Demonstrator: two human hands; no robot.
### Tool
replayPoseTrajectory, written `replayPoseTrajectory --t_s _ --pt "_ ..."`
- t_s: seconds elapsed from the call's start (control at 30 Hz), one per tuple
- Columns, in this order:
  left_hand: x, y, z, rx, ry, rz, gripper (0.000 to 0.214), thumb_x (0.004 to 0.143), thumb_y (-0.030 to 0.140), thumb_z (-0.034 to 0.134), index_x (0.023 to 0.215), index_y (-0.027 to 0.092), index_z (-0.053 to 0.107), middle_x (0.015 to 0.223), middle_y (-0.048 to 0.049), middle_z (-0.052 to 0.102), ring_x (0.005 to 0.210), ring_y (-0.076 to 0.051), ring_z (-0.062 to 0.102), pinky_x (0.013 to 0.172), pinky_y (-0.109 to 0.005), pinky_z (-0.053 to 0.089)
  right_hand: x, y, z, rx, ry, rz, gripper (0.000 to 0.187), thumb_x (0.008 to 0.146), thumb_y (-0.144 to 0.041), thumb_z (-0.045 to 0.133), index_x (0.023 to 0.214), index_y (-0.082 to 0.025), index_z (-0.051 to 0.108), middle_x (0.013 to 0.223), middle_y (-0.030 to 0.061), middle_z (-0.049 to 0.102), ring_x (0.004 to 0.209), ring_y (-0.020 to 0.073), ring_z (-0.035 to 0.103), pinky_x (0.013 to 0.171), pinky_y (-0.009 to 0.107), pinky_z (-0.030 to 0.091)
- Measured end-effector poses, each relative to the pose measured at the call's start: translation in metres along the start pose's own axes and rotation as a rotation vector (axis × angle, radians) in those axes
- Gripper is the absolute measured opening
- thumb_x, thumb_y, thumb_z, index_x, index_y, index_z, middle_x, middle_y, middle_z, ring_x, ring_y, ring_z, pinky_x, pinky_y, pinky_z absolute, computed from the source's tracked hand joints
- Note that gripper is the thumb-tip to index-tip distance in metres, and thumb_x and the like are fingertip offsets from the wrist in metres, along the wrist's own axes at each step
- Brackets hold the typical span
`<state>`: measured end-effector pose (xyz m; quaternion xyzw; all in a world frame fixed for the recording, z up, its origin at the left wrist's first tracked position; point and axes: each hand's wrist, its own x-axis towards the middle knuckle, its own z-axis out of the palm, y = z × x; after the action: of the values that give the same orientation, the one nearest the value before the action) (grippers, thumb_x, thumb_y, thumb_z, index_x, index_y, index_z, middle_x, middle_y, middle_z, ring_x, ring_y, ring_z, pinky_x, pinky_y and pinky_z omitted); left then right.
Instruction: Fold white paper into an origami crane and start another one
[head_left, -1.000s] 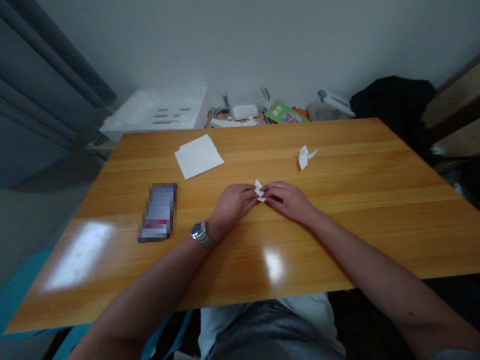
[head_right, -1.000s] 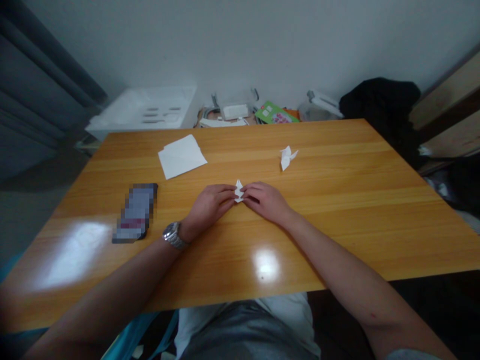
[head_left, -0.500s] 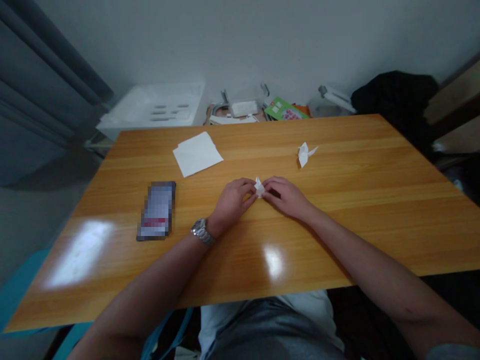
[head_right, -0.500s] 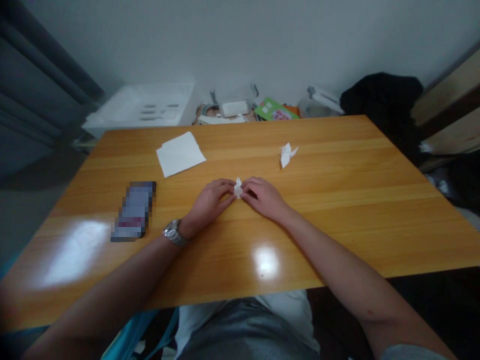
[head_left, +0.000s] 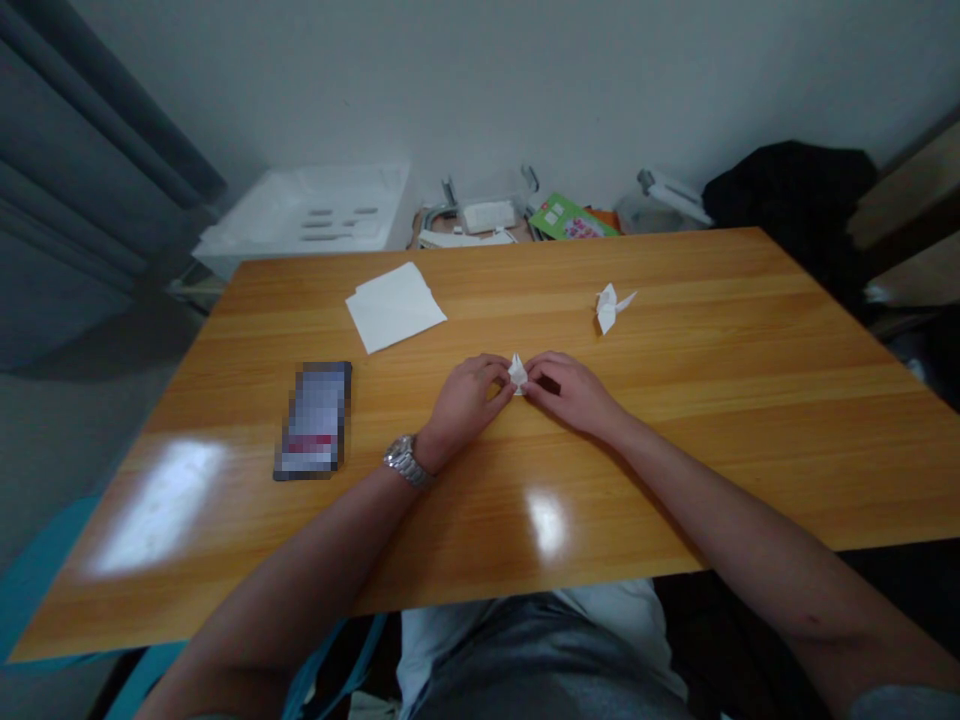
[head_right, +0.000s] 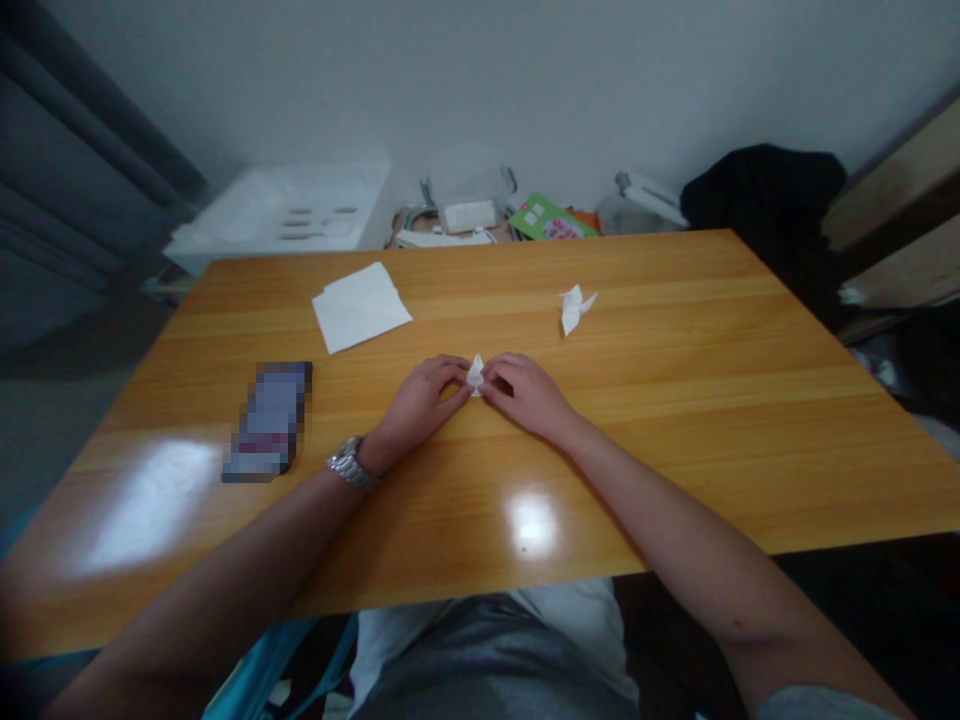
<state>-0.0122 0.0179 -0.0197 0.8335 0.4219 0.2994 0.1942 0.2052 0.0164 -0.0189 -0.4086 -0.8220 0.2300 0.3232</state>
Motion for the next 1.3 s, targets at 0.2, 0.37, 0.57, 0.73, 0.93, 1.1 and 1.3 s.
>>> replayPoseTrajectory --t_s 0.2,0.37,0.57,0.73,0.93,1.1,1.3 --pt "0.0007 0.0049 -0.0019 0.004 0.004 -0.059 0.008 0.093 0.022 0.067 0.101 0.02 0.066 0.101 -0.0039 0.072 0.094 -0.021 0.066 0.09 -0.037 0.053 -0.0006 -0.0024 0.0012 -0.015 0.046 0.11 0.009 0.091 -0.03 0.069 0.094 -0.023 0.064 0.092 0.0042 0.071 0.084 0.0224 0.064 0.076 0.035 0.048" --pt "0.0004 0.0057 -0.0011 0.011 0.011 -0.088 0.007 0.093 0.022 0.069 0.098 0.019 0.064 0.099 -0.0034 0.071 0.092 -0.021 0.065 0.087 -0.036 0.051 -0.0017 -0.0021 0.0031 0.031 0.067 0.148 0.014 0.09 -0.031 0.071 0.097 -0.023 0.062 0.094 0.0037 0.071 0.083 0.0219 0.065 0.074 0.034 0.048" --pt "-0.0005 0.0053 -0.0007 0.029 0.008 -0.057 0.009 0.095 0.022 0.067 0.103 0.02 0.064 0.105 -0.004 0.071 0.099 -0.022 0.065 0.093 -0.038 0.051 -0.0027 -0.0022 0.0031 -0.023 0.088 0.038 0.011 0.094 -0.027 0.067 0.104 -0.024 0.067 0.105 0.0077 0.069 0.1 0.0249 0.066 0.088 0.04 0.052" --pt "-0.0017 0.0068 -0.0014 0.088 0.0 -0.018 0.006 0.098 0.023 0.063 0.102 0.02 0.064 0.107 -0.0055 0.07 0.102 -0.023 0.064 0.095 -0.039 0.051 -0.0039 0.0004 0.0024 -0.052 0.102 -0.026 0.007 0.095 -0.028 0.067 0.099 -0.023 0.07 0.109 0.0094 0.066 0.102 0.0247 0.065 0.091 0.041 0.054" --pt "-0.0029 0.0091 -0.0019 0.12 -0.001 -0.005 0.017 0.097 0.036 0.066 0.102 0.019 0.064 0.108 -0.007 0.068 0.102 -0.024 0.063 0.094 -0.04 0.051 -0.0051 -0.0005 0.0007 -0.104 0.087 -0.065 0.013 0.097 -0.027 0.063 0.102 -0.022 0.074 0.112 0.0117 0.067 0.105 0.026 0.065 0.093 0.044 0.056" --pt "-0.0033 0.0088 -0.0025 0.131 -0.006 -0.008 0.021 0.094 0.037 0.07 0.102 0.019 0.063 0.11 -0.0072 0.067 0.103 -0.025 0.063 0.095 -0.039 0.052 -0.0067 -0.0017 -0.0002 -0.139 0.069 -0.09 0.019 0.099 -0.026 0.06 0.104 -0.02 0.077 0.115 0.0133 0.067 0.107 0.0262 0.065 0.095 0.045 0.055" --pt "-0.0045 0.0033 -0.0018 0.13 0.043 -0.047 0.013 0.097 0.028 0.066 0.107 0.02 0.066 0.119 -0.0079 0.065 0.111 -0.024 0.063 0.099 -0.038 0.053 -0.0089 -0.002 -0.001 -0.214 0.03 -0.1 0.025 0.1 -0.034 0.061 0.116 -0.025 0.077 0.121 0.013 0.067 0.113 0.0281 0.063 0.097 0.05 0.055"
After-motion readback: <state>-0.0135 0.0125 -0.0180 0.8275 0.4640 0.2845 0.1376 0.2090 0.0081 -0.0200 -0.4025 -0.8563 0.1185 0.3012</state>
